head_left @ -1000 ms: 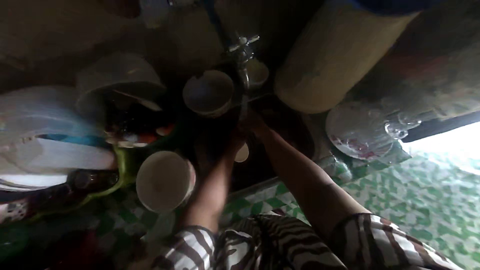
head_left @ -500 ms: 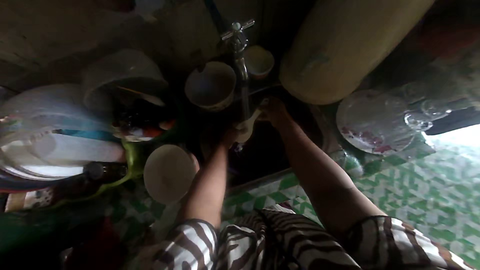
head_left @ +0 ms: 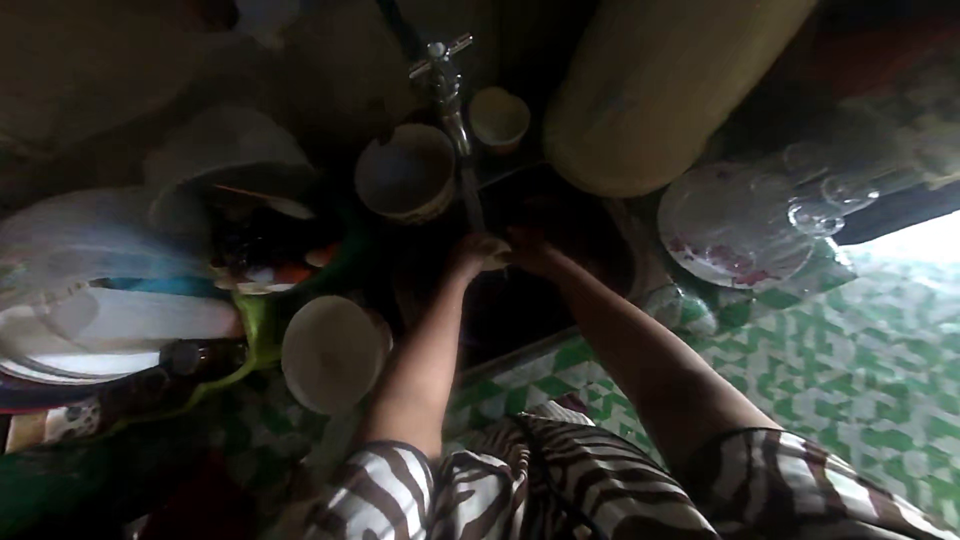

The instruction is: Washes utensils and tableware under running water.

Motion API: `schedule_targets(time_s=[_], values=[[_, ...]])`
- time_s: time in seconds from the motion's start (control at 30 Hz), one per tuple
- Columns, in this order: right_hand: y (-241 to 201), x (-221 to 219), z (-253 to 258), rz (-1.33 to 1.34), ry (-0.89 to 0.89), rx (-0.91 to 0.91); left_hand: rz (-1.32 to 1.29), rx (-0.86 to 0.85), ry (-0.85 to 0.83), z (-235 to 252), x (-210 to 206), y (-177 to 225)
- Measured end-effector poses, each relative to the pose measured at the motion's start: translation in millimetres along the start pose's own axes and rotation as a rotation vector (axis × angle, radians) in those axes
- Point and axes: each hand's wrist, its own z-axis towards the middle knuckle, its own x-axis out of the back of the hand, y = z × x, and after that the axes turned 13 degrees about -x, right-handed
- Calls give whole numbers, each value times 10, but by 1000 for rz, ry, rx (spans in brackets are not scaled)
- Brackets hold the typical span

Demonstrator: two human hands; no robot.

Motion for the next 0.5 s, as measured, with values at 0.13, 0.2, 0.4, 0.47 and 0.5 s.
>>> schedule_targets(time_s=[0.13, 0.2, 0.4, 0.47, 0.5], values=[[55, -328, 69, 303, -71, -52, -189, 48, 113, 26, -56, 107], [7, -454, 34, 501, -40, -126, -253, 35, 161, 72, -62, 61], [-49, -565, -81, 825, -65, -200, -130, 9, 209, 31, -53, 26], [-74, -564, -81, 807, -30, -205, -161, 27, 270, 31, -67, 36], [-88, -570, -81, 809, -5, -194, -178, 40, 307, 32, -74, 56]])
